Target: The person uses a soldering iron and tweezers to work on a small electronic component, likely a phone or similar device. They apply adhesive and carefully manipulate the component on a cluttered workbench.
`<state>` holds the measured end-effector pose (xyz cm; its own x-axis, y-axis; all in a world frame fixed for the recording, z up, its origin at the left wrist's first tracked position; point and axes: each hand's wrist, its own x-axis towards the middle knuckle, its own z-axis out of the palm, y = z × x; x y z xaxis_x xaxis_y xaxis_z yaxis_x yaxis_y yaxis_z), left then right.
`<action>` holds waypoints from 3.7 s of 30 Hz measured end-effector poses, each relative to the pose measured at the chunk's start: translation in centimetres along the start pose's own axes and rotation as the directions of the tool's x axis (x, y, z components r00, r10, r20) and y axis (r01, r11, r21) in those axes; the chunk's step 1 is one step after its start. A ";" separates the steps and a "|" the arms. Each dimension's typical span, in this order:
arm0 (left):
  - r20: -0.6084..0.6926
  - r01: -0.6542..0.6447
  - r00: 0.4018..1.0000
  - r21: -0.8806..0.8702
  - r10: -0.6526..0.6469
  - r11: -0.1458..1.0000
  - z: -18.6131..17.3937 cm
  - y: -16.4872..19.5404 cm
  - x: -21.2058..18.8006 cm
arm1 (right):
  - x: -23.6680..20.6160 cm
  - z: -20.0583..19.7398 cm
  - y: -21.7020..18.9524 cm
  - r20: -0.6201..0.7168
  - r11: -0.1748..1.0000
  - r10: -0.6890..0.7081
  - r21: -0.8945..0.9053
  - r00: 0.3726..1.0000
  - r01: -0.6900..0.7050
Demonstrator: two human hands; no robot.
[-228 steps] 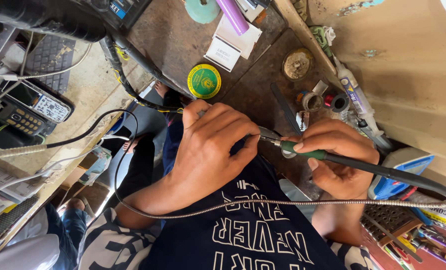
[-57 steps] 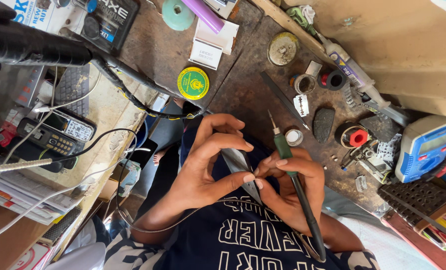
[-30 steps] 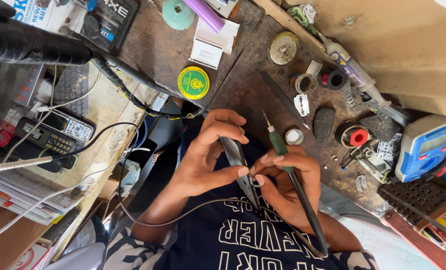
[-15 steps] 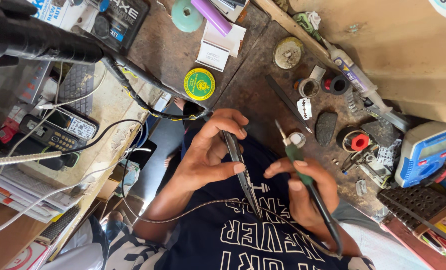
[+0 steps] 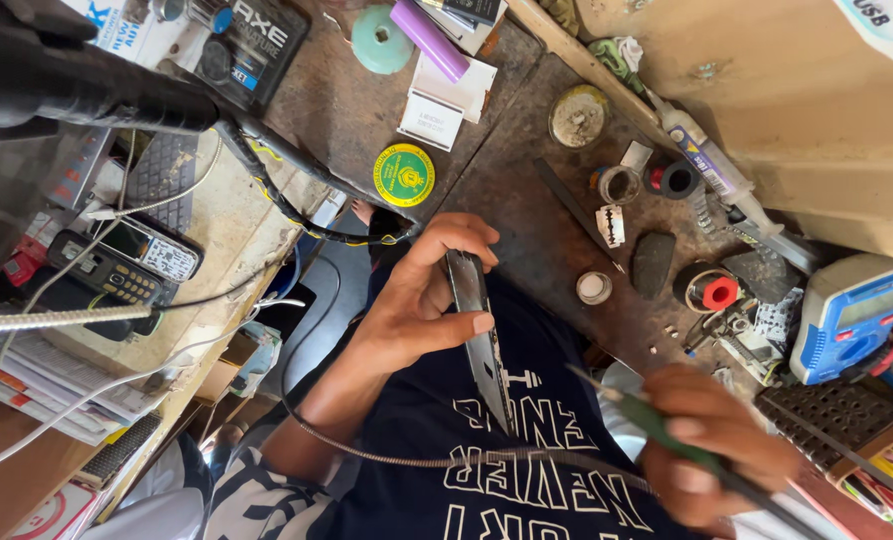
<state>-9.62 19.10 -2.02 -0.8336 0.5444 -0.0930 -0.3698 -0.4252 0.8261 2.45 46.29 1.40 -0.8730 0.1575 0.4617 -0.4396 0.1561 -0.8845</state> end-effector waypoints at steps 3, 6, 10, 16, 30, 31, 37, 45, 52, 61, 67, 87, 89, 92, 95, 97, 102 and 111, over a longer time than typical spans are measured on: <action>0.001 -0.010 1.000 0.030 0.010 0.999 0.3 0.0 -0.1 | 0.1 1.9 0.0 0.198 0.996 -0.070 -0.043 0.978 0.080; -0.002 0.000 1.000 0.056 0.000 0.998 0.6 0.4 -0.4 | 0.5 3.2 -1.1 0.253 0.983 -0.014 -0.174 0.967 0.060; 0.000 0.003 1.000 0.100 -0.003 0.995 1.0 0.9 -0.8 | 1.6 3.9 -1.8 0.327 0.982 -0.011 -0.174 0.945 0.072; 0.008 -0.042 0.999 0.134 0.042 0.990 1.4 1.2 -0.8 | 1.7 4.5 -1.9 0.279 0.982 -0.056 -0.160 0.959 0.104; -0.003 0.000 1.000 0.127 0.000 0.992 1.6 1.6 -0.9 | 1.1 4.6 -1.5 0.250 0.979 -0.079 -0.166 0.965 0.123; -0.003 0.001 1.000 0.128 0.000 0.992 1.5 1.6 -0.9 | 1.0 4.5 -1.5 0.250 0.980 -0.071 -0.164 0.966 0.115; -0.003 0.003 1.000 0.120 -0.003 0.993 1.5 1.5 -0.9 | 0.9 4.5 -1.4 0.255 0.983 -0.060 -0.155 0.965 0.102; -0.006 0.006 1.000 0.123 -0.005 0.992 1.6 1.5 -1.0 | 0.8 4.4 -1.4 0.262 0.984 -0.052 -0.149 0.964 0.094; -0.012 0.012 1.000 0.124 -0.011 0.992 1.6 1.5 -1.1 | 1.1 4.6 -1.9 0.275 0.982 -0.050 -0.160 0.960 0.097; -0.010 -0.003 1.000 0.140 0.005 0.990 1.6 1.5 -1.2 | 1.2 4.7 -1.6 0.279 0.970 -0.109 -0.180 0.954 0.163; -0.011 -0.003 1.000 0.148 0.005 0.989 1.6 1.4 -1.2 | 1.3 4.6 -1.4 0.307 0.966 -0.135 -0.173 0.942 0.194; -0.022 0.014 1.000 0.135 -0.011 0.991 1.7 1.6 -1.3 | 1.1 5.1 -2.1 0.250 0.970 -0.061 -0.212 0.966 0.116; -0.022 0.014 1.000 0.138 -0.011 0.990 1.7 1.6 -1.3 | 1.1 5.1 -2.1 0.254 0.972 -0.061 -0.204 0.965 0.116; -0.023 0.015 1.000 0.140 -0.011 0.990 1.7 1.5 -1.3 | 1.2 5.1 -1.8 0.246 0.972 -0.080 -0.195 0.966 0.130; -0.022 0.011 1.000 0.141 -0.008 0.990 1.7 1.4 -1.3 | 1.2 5.0 -1.7 0.251 0.971 -0.092 -0.192 0.964 0.142; -0.024 0.014 1.000 0.143 -0.011 0.990 1.6 1.4 -1.3 | 1.2 5.0 -1.6 0.255 0.971 -0.096 -0.190 0.962 0.147; -0.023 0.014 1.000 0.133 -0.011 0.991 1.6 1.4 -1.3 | 1.1 4.9 -1.9 0.256 0.976 -0.066 -0.187 0.964 0.116; -0.017 0.014 1.000 0.133 -0.012 0.991 1.7 1.4 -1.3 | 1.0 4.8 -2.0 0.261 0.978 -0.044 -0.184 0.964 0.095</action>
<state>-8.41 18.99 0.21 -0.8360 0.5371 -0.1118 -0.3232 -0.3174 0.8915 1.42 41.44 3.29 -0.8775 -0.1091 0.4669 -0.4738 0.3471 -0.8094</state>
